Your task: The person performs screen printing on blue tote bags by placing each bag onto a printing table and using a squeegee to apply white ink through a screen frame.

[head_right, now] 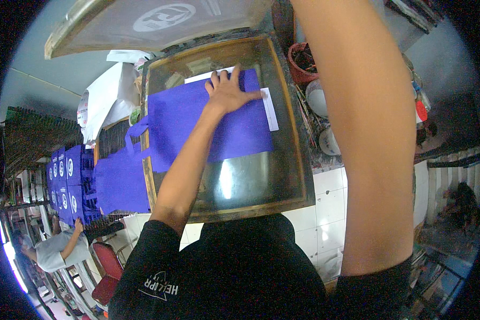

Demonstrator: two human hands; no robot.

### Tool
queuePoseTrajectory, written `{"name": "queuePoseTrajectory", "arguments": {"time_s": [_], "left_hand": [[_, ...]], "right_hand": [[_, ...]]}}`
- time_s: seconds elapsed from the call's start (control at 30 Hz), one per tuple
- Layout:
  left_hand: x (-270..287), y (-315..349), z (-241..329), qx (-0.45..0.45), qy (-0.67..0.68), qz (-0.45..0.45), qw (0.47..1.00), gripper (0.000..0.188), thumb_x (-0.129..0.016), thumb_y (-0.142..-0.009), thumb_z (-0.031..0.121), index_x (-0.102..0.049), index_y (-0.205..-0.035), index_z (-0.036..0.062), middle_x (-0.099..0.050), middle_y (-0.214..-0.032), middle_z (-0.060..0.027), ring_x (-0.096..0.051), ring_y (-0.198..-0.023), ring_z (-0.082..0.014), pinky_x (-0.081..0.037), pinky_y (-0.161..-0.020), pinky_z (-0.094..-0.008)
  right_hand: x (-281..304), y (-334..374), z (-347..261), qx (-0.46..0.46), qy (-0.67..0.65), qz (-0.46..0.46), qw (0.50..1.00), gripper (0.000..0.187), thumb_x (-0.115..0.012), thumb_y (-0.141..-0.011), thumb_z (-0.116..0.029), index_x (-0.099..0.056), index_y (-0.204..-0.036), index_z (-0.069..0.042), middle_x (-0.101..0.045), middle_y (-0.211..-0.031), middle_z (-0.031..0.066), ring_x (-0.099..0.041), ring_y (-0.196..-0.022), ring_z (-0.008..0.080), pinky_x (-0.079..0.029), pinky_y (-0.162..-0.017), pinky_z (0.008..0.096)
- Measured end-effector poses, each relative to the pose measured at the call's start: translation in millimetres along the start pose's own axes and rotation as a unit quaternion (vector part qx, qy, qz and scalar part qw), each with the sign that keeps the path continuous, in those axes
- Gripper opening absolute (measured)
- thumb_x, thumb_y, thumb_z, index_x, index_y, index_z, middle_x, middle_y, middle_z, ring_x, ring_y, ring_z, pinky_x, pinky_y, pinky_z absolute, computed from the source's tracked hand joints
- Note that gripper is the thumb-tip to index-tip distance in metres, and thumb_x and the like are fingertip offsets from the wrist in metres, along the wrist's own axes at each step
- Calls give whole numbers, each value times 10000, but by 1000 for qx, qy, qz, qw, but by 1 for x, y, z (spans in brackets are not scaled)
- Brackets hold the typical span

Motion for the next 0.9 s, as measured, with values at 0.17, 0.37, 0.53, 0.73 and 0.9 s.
{"name": "queuePoseTrajectory", "arguments": {"time_s": [0.17,0.37,0.53,0.73,0.9], "left_hand": [[110,89,-23,-178,473,210,837,736,-651,-965,483,-455,-1464,-22,-578,-1362,-290,-599,-1231,-374,-467,-1034,-469],[57,236,-78,-53,688,87,719,312,-639,-1012,271,-688,-1034,-36,-747,-951,-186,-726,-807,-223,-568,-809,-393],[-49,270,-116,130,668,51,731,256,-664,-982,218,-704,-931,-29,-730,-805,-154,-687,-672,-182,-539,-666,-315],[-58,267,-119,158,677,34,718,223,-682,-948,184,-705,-893,-31,-720,-786,-143,-668,-619,-173,-520,-612,-298],[-60,268,-122,171,669,32,723,232,-697,-930,183,-695,-856,-38,-698,-740,-132,-654,-572,-191,-512,-566,-310]], "right_hand": [[-3,87,-53,-262,-109,-96,954,330,-738,-892,-276,-742,-891,54,-729,-826,236,-669,-663,277,-541,-664,414],[-49,236,-74,-93,-63,36,993,368,-753,-867,-429,-731,-828,-64,-680,-758,150,-664,-696,335,-502,-640,451],[-99,289,-80,-139,-145,-110,973,379,-736,-870,-431,-700,-804,-60,-672,-761,144,-665,-749,366,-496,-665,475],[-142,317,-87,-92,-118,-207,967,364,-817,-800,-373,-681,-791,-36,-654,-728,134,-650,-706,332,-483,-643,424],[-166,307,-83,-56,-105,-192,974,353,-735,-856,-420,-690,-854,-70,-688,-781,120,-678,-770,343,-498,-705,471]]}}
Point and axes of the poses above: each hand's wrist, its own y-axis away from the middle knuckle, its own x-axis out of the back of the hand, z = x × y, the point moved 7 cm from there along -y, towards the middle knuckle
